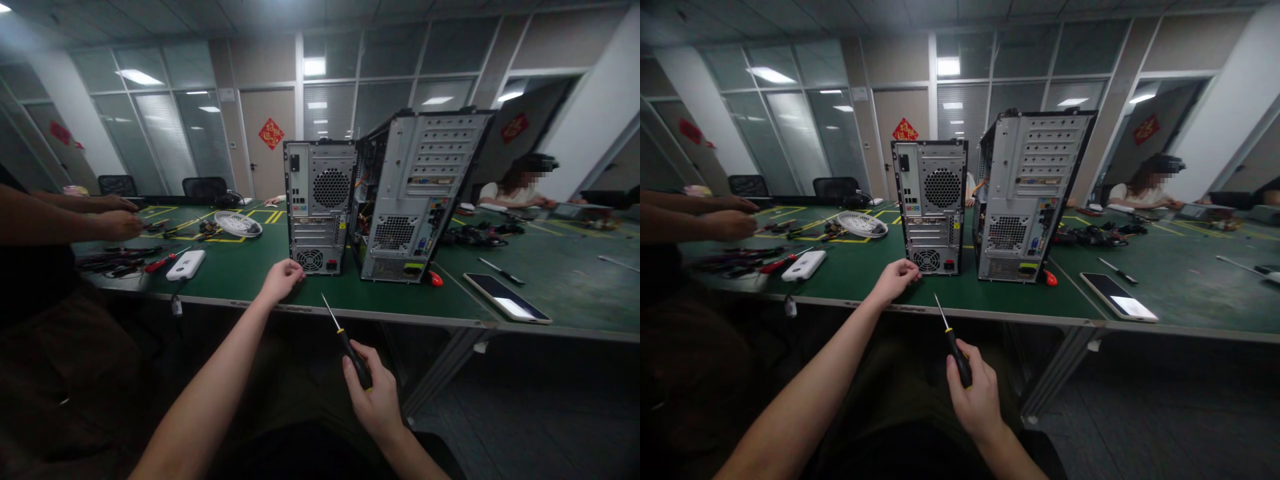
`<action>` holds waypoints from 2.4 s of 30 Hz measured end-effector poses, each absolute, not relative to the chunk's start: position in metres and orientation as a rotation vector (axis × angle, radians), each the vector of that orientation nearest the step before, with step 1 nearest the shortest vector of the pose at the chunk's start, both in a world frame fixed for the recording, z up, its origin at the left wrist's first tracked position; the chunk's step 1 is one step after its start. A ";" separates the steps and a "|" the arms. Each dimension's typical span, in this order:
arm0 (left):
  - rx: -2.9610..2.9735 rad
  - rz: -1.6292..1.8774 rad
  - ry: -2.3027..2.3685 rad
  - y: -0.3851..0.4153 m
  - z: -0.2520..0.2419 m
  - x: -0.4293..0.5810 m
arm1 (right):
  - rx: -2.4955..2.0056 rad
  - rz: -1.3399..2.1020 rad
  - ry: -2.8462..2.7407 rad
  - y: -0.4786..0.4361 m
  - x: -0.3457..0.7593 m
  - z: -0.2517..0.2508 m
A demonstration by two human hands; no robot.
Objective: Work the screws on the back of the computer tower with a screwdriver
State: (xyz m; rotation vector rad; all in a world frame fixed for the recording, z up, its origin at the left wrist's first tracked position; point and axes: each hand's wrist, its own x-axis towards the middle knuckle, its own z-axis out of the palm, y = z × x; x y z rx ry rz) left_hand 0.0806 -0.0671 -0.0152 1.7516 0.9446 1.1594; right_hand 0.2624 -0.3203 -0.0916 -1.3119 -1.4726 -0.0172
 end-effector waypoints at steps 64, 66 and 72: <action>1.817 0.921 0.735 -0.094 -0.033 0.152 | -1.429 0.035 -1.298 -0.309 0.282 -0.100; 1.828 0.918 0.738 -0.093 -0.035 0.153 | -1.429 0.039 -1.297 -0.309 0.282 -0.100; 1.881 0.942 0.779 -0.093 -0.035 0.153 | -1.388 0.082 -1.387 -0.304 0.281 -0.096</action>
